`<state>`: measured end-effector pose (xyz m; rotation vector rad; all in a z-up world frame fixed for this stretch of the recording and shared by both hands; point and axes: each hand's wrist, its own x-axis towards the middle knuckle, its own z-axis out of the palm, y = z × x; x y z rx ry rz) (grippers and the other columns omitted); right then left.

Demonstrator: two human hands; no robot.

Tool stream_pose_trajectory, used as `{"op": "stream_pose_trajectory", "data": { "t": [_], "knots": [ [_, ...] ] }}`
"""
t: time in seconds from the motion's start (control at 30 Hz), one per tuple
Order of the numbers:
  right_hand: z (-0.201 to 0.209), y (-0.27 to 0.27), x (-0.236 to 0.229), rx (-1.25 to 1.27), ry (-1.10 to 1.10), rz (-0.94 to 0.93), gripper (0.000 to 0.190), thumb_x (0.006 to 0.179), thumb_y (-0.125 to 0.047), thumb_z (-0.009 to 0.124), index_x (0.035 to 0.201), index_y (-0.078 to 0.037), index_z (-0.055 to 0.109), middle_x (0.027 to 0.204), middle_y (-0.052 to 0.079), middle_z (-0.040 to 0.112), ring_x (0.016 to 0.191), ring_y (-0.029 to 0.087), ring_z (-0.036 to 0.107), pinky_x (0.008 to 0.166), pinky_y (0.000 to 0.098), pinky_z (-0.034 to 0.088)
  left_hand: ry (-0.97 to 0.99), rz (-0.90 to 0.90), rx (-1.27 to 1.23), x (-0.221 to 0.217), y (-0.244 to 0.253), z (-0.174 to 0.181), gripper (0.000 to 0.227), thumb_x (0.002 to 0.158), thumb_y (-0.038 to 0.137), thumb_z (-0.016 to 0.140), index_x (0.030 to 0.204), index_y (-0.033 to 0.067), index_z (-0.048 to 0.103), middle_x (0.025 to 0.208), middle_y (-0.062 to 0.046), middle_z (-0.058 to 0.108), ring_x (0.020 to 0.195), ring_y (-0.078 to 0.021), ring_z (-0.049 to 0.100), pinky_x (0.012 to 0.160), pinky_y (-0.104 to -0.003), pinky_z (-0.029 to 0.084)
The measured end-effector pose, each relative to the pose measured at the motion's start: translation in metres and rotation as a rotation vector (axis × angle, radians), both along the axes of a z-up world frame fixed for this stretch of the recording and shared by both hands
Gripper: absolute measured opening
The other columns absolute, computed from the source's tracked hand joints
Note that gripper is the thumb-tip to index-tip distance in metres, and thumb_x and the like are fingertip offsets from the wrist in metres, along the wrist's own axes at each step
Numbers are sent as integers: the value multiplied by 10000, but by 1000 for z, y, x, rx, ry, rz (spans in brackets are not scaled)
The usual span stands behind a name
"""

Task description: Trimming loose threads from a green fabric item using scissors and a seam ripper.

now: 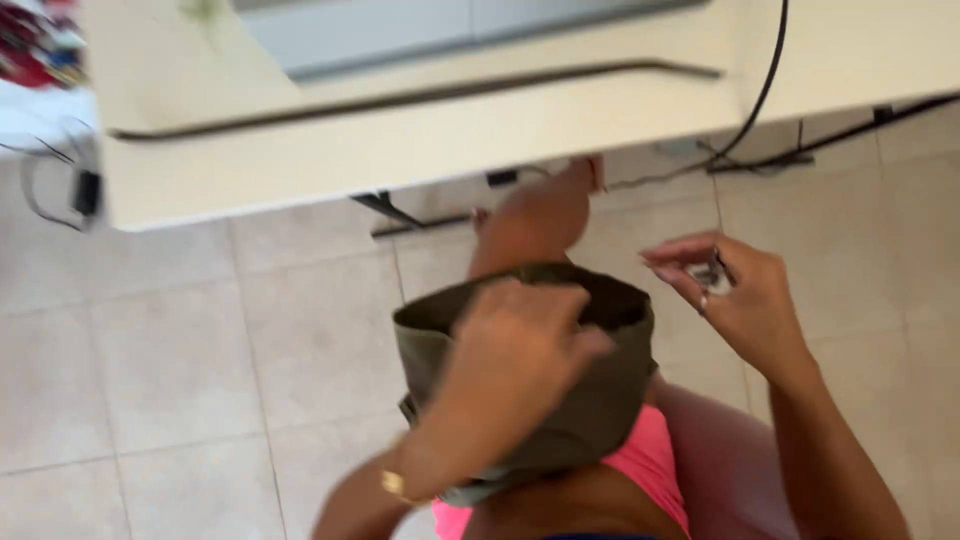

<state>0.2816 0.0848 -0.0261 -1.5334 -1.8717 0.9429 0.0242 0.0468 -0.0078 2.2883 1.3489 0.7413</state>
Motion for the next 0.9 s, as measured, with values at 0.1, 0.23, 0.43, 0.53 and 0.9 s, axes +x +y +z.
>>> {"op": "stream_pose_trajectory", "data": {
  "t": [0.1,0.23,0.43,0.53,0.9],
  "knots": [
    [-14,2,4,24,169,164,157,1045,-41,694,1188,-9,750,1174,115,827,1115,194,807,946,265,648,104,1,-99,25,-23,-34,551,955,567,764,1206,78,727,941,-57,711,877,-292,638,820,-433,462],
    [-34,-1,5,1,307,368,171,1064,-122,673,1211,-87,754,1189,73,834,1156,219,788,1198,426,554,-228,11,-262,9,-32,-45,263,984,355,793,1065,111,740,1026,-34,827,912,-250,770,782,-419,474],
    [-47,-16,-19,69,379,512,285,991,-127,788,1261,-113,696,1116,25,825,1037,178,819,1256,515,491,-697,136,-880,-25,-38,-47,304,1057,240,645,1220,74,842,1158,-26,875,1064,-80,790,871,-215,585],
    [-58,-48,-31,370,343,112,155,932,-47,855,1078,-4,826,983,72,826,855,207,783,971,438,589,-1055,109,-907,-26,-46,-61,262,1106,101,623,1190,-18,841,906,-174,856,904,-149,707,824,-375,641],
    [-54,-90,-67,389,227,-8,166,937,-98,844,1085,-35,802,926,87,736,762,147,705,676,235,594,-949,159,-950,-12,-60,-43,359,1113,262,609,1237,11,834,879,60,740,732,1,518,670,-181,428]
  ]
}}
